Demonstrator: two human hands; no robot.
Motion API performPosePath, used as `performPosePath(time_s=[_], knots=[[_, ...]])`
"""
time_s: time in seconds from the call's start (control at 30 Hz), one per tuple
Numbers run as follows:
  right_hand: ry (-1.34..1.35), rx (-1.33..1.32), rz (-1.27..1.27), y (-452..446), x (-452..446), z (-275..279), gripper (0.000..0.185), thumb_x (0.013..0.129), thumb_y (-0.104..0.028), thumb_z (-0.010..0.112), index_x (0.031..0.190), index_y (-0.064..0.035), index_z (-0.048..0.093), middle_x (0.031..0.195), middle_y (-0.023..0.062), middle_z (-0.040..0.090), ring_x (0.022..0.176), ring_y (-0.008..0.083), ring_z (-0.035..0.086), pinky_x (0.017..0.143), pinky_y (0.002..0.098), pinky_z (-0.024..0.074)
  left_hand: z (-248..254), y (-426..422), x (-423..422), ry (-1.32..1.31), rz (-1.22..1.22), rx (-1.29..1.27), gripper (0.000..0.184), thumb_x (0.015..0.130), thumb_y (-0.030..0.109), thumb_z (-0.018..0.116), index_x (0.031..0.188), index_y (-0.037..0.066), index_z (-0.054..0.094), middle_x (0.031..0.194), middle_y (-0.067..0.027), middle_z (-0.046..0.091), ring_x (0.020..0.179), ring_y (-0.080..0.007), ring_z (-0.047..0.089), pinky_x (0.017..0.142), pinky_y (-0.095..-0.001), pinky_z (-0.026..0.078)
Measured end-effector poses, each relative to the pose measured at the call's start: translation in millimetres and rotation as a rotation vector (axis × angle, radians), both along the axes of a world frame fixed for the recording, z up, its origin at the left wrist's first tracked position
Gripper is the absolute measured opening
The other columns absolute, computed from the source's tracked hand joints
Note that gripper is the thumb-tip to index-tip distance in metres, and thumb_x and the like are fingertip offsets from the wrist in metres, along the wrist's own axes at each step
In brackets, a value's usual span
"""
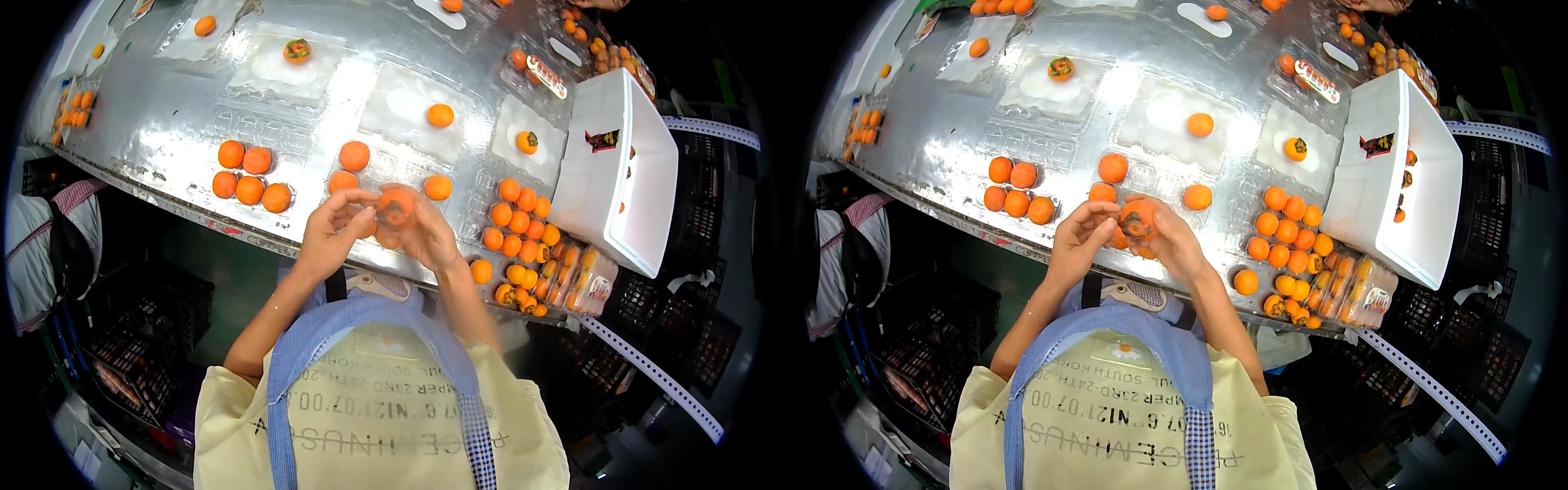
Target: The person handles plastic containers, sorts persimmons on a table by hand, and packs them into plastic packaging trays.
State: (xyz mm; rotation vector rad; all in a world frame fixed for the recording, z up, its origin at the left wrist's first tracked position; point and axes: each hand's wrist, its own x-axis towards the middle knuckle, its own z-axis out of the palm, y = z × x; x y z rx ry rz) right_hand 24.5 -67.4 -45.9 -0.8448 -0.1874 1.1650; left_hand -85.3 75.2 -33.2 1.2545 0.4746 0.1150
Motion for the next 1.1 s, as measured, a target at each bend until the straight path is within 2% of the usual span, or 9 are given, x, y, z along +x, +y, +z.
performPosePath(time_s=[0.3, 0.37, 0.47, 0.5, 0.57, 0.7, 0.8, 0.9, 1.1], knots=[[-0.151, -0.074, -0.028, -25, 16, -2, 0.057, 0.09, -0.038, 0.052, 0.13, 0.0011, 0.039, 0.114, 0.0093, 0.054, 0.096, 0.0162, 0.055, 0.083, 0.0309, 0.0444, -8, 3, -9, 0.025, 0.054, 0.066, 0.022, 0.09, 0.013, 0.058, 0.109, 0.003, 0.057, 0.092, -0.0022, 0.062, 0.078, -0.0059, 0.056, 0.067, -0.0202, 0.045], [-0.291, -0.133, -0.326, -62, 53, 2, 0.044, 0.09, -0.035, 0.053, 0.116, 0.0003, 0.053, 0.102, 0.0071, 0.057, 0.081, 0.0134, 0.055, 0.07, 0.0307, 0.0477, -12, 11, -15, 0.047, 0.117, 0.09, 0.021, 0.09, 0.013, 0.058, 0.109, 0.003, 0.058, 0.09, -0.0017, 0.061, 0.075, -0.0056, 0.055, 0.066, -0.0198, 0.044], [-0.28, 0.223, -0.747, -140, 147, 34, 0.053, 0.088, -0.034, 0.06, 0.12, 0.005, 0.044, 0.103, 0.0062, 0.053, 0.091, 0.0122, 0.054, 0.086, 0.0283, 0.0461, -29, 26, -27, 0.096, 0.213, 0.152, 0.02, 0.09, 0.013, 0.058, 0.108, 0.004, 0.059, 0.088, -0.0009, 0.061, 0.071, -0.0049, 0.053, 0.064, -0.0195, 0.044], [0.005, 0.766, -0.754, -153, 165, 50, 0.059, 0.088, -0.039, 0.056, 0.125, 0.0036, 0.041, 0.12, 0.0114, 0.048, 0.105, 0.0173, 0.051, 0.092, 0.0309, 0.045, -39, 30, -32, 0.133, 0.226, 0.197, 0.02, 0.09, 0.013, 0.058, 0.108, 0.005, 0.059, 0.087, -0.0005, 0.061, 0.07, -0.0046, 0.052, 0.063, -0.0193, 0.044], [0.062, 0.724, -1.018, -192, 187, 79, 0.089, 0.082, -0.048, 0.058, 0.135, 0.0132, 0.022, 0.14, 0.0249, 0.029, 0.118, 0.0307, 0.043, 0.102, 0.0372, 0.0391, -51, 36, -40, 0.27, 0.191, 0.407, 0.019, 0.089, 0.01, 0.058, 0.106, 0.004, 0.06, 0.089, -0.0026, 0.062, 0.071, -0.0081, 0.055, 0.062, -0.0214, 0.045], [-0.45, 0.149, -0.874, -165, 192, 61, 0.074, 0.087, -0.032, 0.06, 0.135, 0.012, 0.026, 0.138, 0.0215, 0.036, 0.109, 0.0222, 0.047, 0.095, 0.0333, 0.0421, -68, 32, -45, 0.298, 0.077, 0.845, 0.02, 0.084, 0.005, 0.057, 0.104, 0.003, 0.059, 0.088, -0.0115, 0.062, 0.075, -0.0234, 0.061, 0.068, -0.0328, 0.048], [-0.815, -0.684, -0.499, -65, 123, 28, 0.043, 0.086, -0.02, 0.061, 0.121, 0.0017, 0.053, 0.107, 0.0063, 0.061, 0.085, 0.0145, 0.057, 0.081, 0.0281, 0.0461, -78, 31, -45, 0.283, 0.063, 0.922, 0.018, 0.083, 0.003, 0.056, 0.101, 0.003, 0.058, 0.091, -0.0137, 0.061, 0.08, -0.0286, 0.061, 0.07, -0.0364, 0.048], [-0.973, -0.647, -0.022, 8, 71, -14, 0.045, 0.081, -0.022, 0.067, 0.121, -0.0052, 0.055, 0.106, 0.0088, 0.062, 0.09, 0.0175, 0.06, 0.08, 0.0306, 0.0487, -76, 31, -41, 0.326, 0.059, 0.845, 0.016, 0.081, 0.002, 0.056, 0.097, 0.003, 0.057, 0.091, -0.0135, 0.06, 0.082, -0.0291, 0.06, 0.071, -0.0369, 0.048], [-1.682, -0.831, 0.09, 84, 27, -34, 0.04, 0.074, -0.029, 0.07, 0.103, -0.0041, 0.059, 0.1, 0.0118, 0.059, 0.085, 0.0276, 0.061, 0.071, 0.0391, 0.05, -78, 25, -38, 0.304, 0.063, 0.793, 0.017, 0.079, -0.003, 0.057, 0.094, 0.004, 0.057, 0.084, -0.0116, 0.055, 0.077, -0.0263, 0.058, 0.069, -0.0343, 0.048]])
